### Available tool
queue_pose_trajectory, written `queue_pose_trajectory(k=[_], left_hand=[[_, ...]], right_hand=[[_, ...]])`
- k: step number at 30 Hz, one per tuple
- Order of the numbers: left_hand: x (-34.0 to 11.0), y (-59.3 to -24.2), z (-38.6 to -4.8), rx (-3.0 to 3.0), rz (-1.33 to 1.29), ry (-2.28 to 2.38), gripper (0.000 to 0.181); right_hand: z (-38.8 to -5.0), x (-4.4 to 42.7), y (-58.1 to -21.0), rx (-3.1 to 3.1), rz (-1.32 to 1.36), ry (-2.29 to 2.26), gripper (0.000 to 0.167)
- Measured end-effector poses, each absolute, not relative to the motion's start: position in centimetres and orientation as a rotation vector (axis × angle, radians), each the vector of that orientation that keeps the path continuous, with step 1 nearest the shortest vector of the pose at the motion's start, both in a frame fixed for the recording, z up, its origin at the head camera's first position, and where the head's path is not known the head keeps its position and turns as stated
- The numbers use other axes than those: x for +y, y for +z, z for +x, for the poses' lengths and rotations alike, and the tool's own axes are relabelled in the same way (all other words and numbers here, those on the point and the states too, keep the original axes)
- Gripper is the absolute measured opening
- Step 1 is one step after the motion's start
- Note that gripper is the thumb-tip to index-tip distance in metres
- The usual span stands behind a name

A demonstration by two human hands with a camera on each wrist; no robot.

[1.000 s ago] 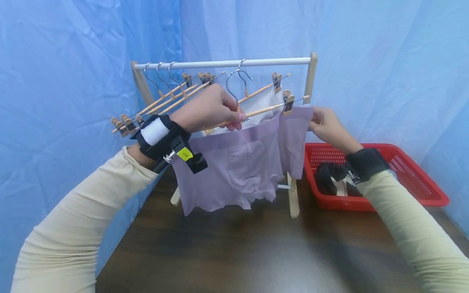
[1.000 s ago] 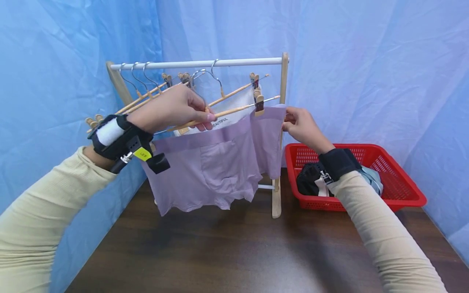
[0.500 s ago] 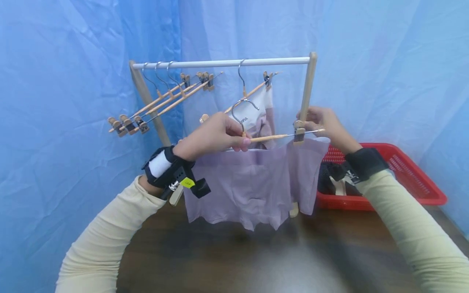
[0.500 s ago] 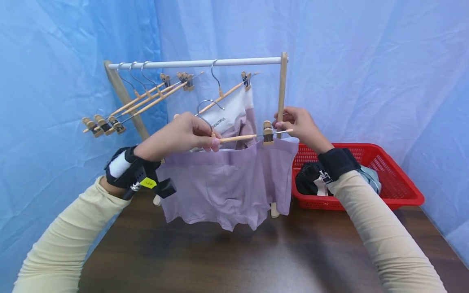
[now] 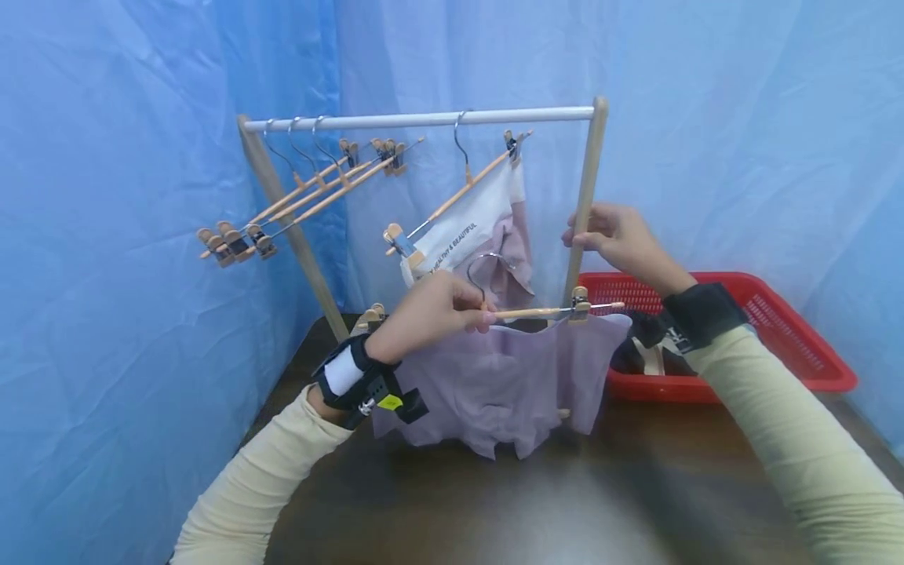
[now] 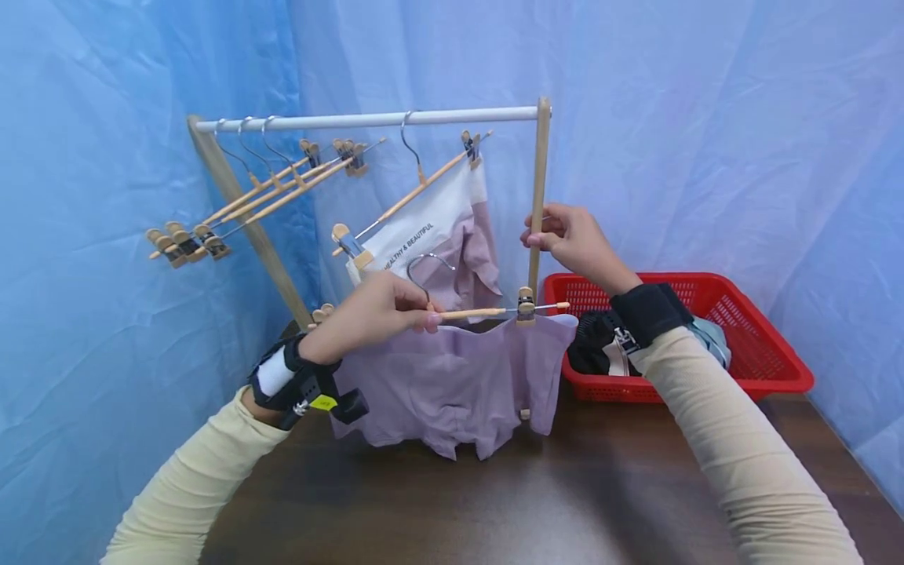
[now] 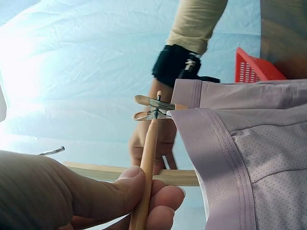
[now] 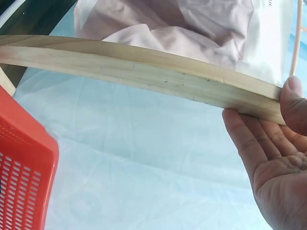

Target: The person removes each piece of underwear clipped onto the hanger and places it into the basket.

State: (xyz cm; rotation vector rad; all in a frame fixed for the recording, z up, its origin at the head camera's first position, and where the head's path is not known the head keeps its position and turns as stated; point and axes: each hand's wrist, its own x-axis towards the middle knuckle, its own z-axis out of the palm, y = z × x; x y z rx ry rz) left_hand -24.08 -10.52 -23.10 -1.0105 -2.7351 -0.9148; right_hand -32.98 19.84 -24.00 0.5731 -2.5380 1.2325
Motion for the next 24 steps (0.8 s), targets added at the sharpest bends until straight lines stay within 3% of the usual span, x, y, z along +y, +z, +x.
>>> queue_pose_trajectory(k=[24], left_hand=[[-9.5,-29.5,-26.2,-2.735,-0.939,-0.991,0.008]], right_hand=[[-33.2,20.1,-24.2,-2.55,0.605,1.218,0.022]])
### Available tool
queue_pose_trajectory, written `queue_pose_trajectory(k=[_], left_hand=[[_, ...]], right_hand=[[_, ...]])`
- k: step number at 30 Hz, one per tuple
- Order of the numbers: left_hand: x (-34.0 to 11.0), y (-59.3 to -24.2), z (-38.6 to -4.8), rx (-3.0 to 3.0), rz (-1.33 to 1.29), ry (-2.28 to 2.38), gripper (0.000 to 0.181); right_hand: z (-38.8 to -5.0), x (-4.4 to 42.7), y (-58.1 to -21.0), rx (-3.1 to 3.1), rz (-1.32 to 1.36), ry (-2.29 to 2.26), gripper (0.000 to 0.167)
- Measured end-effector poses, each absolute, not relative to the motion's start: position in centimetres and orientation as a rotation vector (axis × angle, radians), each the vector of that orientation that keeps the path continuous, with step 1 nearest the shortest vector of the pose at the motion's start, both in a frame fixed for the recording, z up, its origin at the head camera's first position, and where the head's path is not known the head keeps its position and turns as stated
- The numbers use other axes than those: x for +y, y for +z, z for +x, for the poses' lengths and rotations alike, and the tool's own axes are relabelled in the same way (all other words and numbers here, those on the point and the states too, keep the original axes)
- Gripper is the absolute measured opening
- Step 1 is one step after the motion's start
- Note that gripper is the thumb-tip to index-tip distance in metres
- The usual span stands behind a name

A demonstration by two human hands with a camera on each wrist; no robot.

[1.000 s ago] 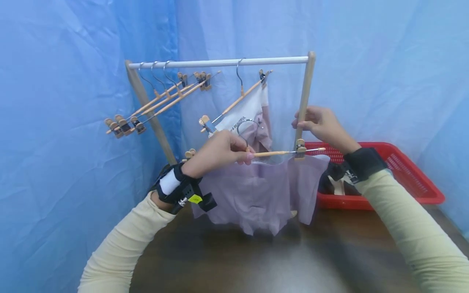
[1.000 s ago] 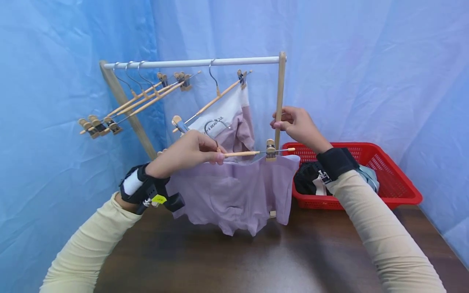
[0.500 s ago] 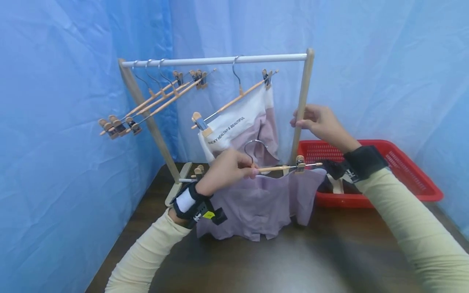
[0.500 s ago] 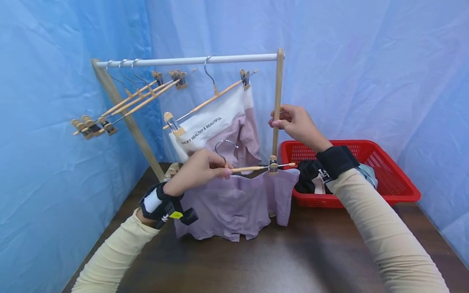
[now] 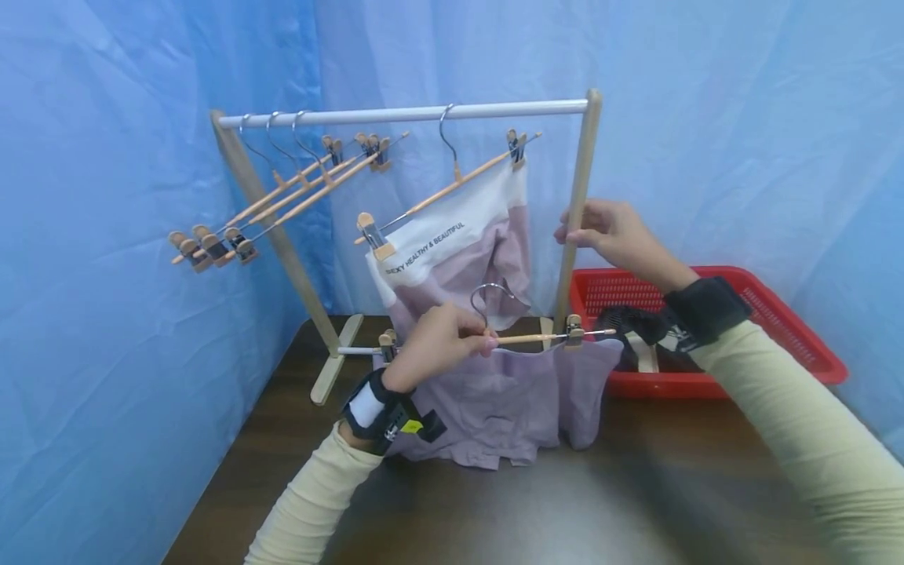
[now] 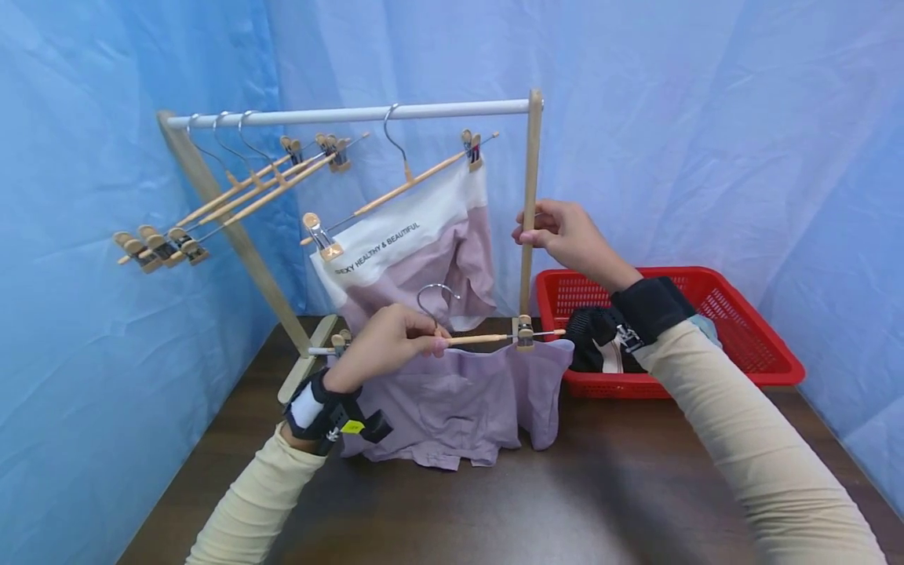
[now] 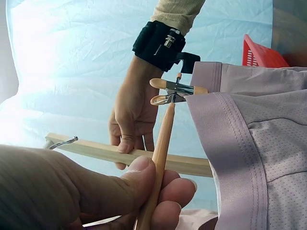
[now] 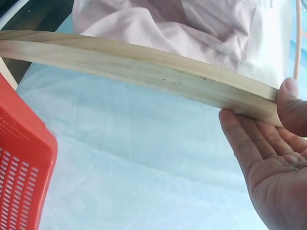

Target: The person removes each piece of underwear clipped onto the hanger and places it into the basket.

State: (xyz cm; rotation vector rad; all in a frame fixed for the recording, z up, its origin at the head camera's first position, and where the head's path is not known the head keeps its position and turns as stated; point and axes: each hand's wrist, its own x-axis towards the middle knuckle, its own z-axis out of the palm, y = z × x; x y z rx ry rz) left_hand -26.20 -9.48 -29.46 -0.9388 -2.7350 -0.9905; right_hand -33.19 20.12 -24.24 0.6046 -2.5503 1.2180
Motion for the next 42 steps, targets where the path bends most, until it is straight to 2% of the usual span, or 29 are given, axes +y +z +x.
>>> queue_pose_trajectory(k=[6,10,15,24,32,42], left_hand=[[-9.3,-30.3,-26.5,-2.749,-0.916,-1.047,0.006],[-9.1,-30.7,-26.6,-2.743,-0.923,-1.047,0.006],[-8.9,-31.0,-26.7,-2.752,-0.931,-1.034,0.006],[-8.8,-31.4,-27.0,-2.768,-0.894,-1.077,0.005],[-8.6,-30.6,-27.4,-2.695,-0.94,-1.047,0.006],[-9.5,-30.0,-27.5,-2.638,-0.974,-0.991,0.008]], right_hand=[[-33.3,20.3,-24.1,-2.548,0.631,1.192,0.024],[-32.5,20.3,-23.6,-2.615,0.586,1.11,0.033],[-30.1,20.3,-23.8,-2.757,0.457,0.928,0.046],[-25.5,20.7,-26.7,-2.76,0.557,0.981,0.05],[-23.8,19.6,-28.1,-2.759,0.644,0.95,0.041],[-23.9,18.5,-30.5,-2.642,0.647,1.054,0.035]])
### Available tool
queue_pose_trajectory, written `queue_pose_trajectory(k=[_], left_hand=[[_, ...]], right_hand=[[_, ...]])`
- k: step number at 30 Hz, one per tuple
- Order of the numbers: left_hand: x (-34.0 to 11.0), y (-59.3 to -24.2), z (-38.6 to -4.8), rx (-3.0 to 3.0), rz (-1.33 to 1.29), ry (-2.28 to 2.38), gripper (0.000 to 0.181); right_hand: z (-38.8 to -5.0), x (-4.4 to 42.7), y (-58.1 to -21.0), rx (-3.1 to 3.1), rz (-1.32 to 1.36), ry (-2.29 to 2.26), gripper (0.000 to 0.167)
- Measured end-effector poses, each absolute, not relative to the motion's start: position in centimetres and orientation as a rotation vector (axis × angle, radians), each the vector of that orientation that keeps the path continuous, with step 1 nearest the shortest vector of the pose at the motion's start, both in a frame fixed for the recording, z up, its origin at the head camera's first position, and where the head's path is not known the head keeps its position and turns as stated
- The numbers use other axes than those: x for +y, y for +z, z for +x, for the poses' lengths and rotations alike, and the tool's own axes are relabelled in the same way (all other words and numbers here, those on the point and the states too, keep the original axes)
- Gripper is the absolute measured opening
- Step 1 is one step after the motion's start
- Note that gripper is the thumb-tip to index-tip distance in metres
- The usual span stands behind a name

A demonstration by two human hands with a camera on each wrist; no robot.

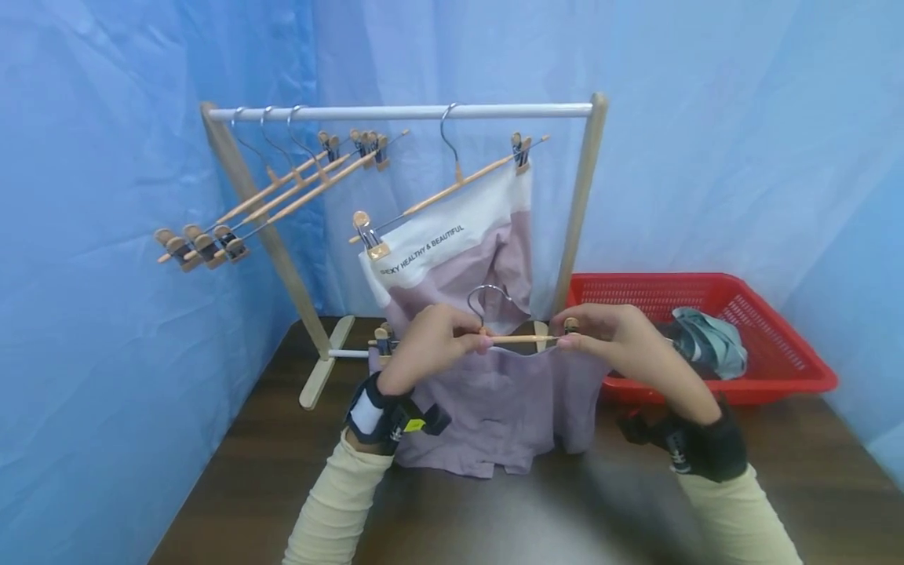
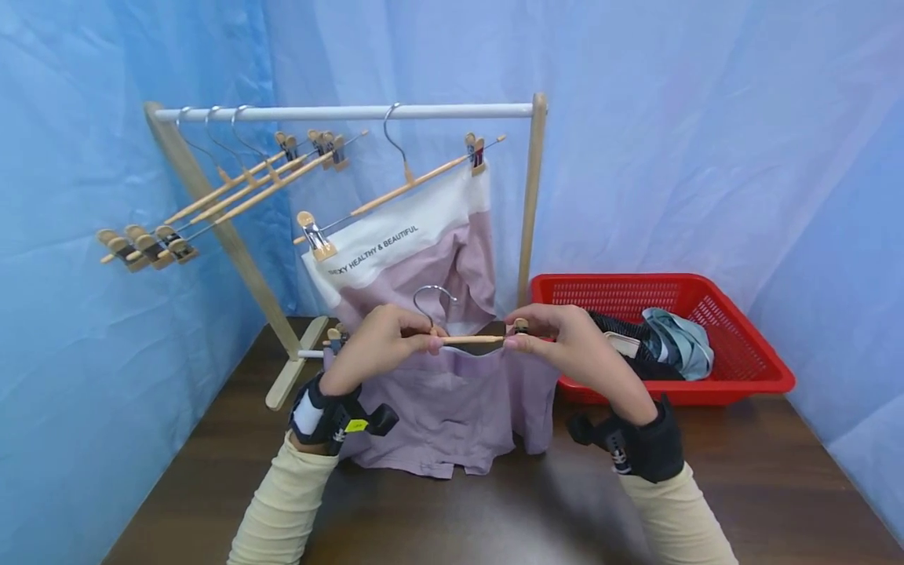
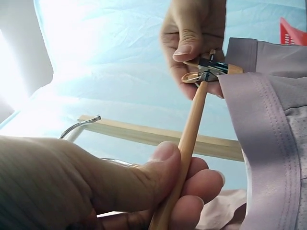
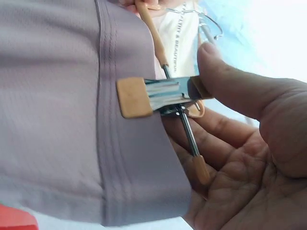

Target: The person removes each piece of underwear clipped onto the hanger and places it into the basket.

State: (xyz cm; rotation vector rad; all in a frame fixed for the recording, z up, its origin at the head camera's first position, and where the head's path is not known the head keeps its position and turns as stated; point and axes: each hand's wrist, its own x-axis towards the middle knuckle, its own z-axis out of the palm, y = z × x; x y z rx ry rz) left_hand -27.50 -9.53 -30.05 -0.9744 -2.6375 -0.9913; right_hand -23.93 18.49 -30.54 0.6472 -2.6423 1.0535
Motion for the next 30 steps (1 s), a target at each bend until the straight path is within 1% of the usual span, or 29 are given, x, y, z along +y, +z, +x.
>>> queue_pose_trajectory(k=[8,15,20,30], left_hand=[[-9.3,-30.9,-27.8,-2.641,-0.954,-1.031,0.006],[-8.8,-31.1,-28.1,-2.632,-0.935,-1.049,0.013],[-8.6,-31.1,-27.8,-2.623,-0.922,-1.057,0.009],[-8.4,-31.4,-27.6,-2.617,-0.923,-1.024,0.011]], right_hand=[[-23.9,18.3,-32.2,-2.562,0.555,1.176,0.033],[-23.8,18.1,-32.0,-2.52,0.483,1.111,0.025],[-23.5,18.0,-32.1,-2.488,0.452,1.095,0.027],[-23.5,17.8,-32.7,-2.448,0.394,1.095,0.023]])
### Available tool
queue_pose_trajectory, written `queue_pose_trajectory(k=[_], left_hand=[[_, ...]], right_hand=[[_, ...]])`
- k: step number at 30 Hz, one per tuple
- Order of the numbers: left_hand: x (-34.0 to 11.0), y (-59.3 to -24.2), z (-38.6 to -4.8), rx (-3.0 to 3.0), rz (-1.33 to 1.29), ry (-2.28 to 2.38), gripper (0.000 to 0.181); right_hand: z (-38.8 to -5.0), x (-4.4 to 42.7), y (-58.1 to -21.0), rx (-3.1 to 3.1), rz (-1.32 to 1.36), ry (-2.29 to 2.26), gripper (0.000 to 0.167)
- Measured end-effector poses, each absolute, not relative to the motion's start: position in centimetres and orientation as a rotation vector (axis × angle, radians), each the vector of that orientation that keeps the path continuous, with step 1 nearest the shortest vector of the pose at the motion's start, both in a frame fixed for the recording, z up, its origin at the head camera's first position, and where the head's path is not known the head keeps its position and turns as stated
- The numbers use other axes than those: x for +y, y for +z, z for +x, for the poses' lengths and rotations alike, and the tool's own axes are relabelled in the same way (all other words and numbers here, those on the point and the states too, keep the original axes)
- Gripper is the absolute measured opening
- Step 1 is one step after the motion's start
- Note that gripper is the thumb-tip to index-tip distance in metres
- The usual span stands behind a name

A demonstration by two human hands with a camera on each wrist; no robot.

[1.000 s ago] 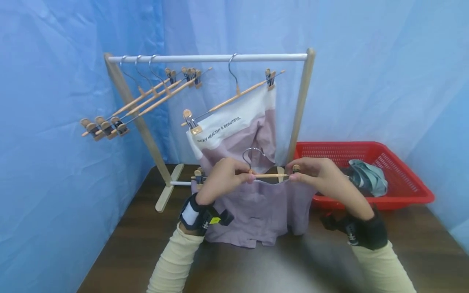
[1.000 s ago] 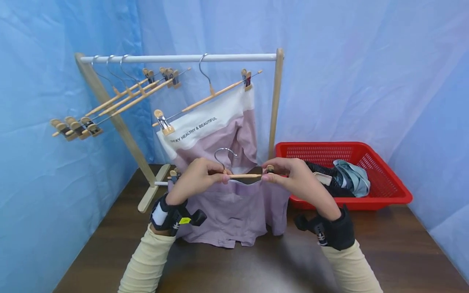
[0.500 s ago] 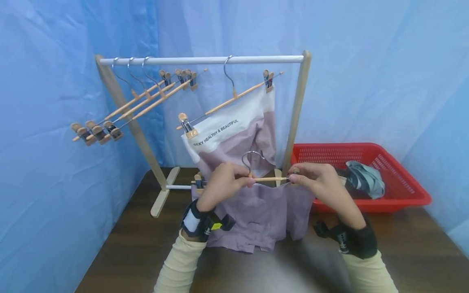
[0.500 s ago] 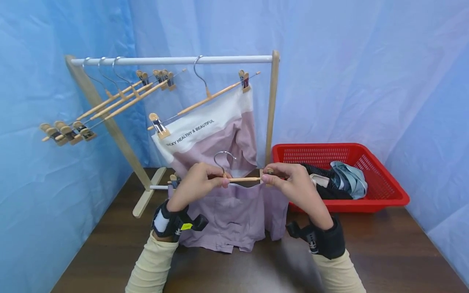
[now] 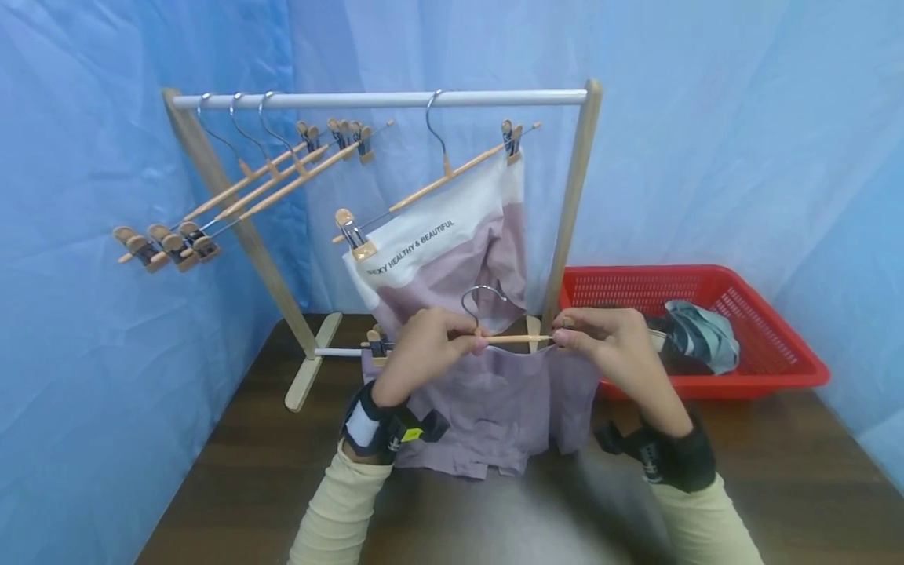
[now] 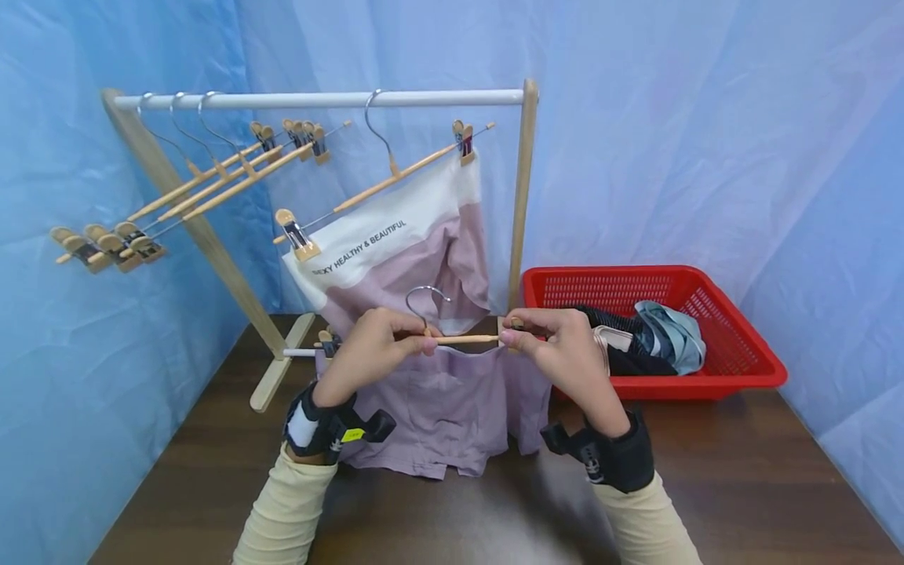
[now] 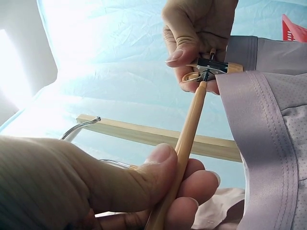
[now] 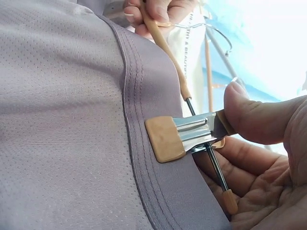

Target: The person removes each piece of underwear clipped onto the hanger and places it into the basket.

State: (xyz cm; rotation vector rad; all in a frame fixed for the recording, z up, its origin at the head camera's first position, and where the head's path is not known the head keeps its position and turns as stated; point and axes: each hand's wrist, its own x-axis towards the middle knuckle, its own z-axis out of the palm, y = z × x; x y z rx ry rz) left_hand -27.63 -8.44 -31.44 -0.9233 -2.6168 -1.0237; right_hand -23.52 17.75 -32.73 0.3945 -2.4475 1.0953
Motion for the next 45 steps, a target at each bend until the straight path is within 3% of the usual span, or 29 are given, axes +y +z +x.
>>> queue_pose_trajectory(k=[26,45], left_hand=[[-8.18,-31.35,-27.3,-2.633,-0.881,-1.012,0.01],[-8.07,-31.85,-27.75,-2.618,-0.902,-1.054,0.01]], right_hand=[[-23.24,17.21,-32.75,-2.359,0.343,1.12,0.014],[-23.29,16.93,-32.84,-2.4,0.334,1.054,0.022]])
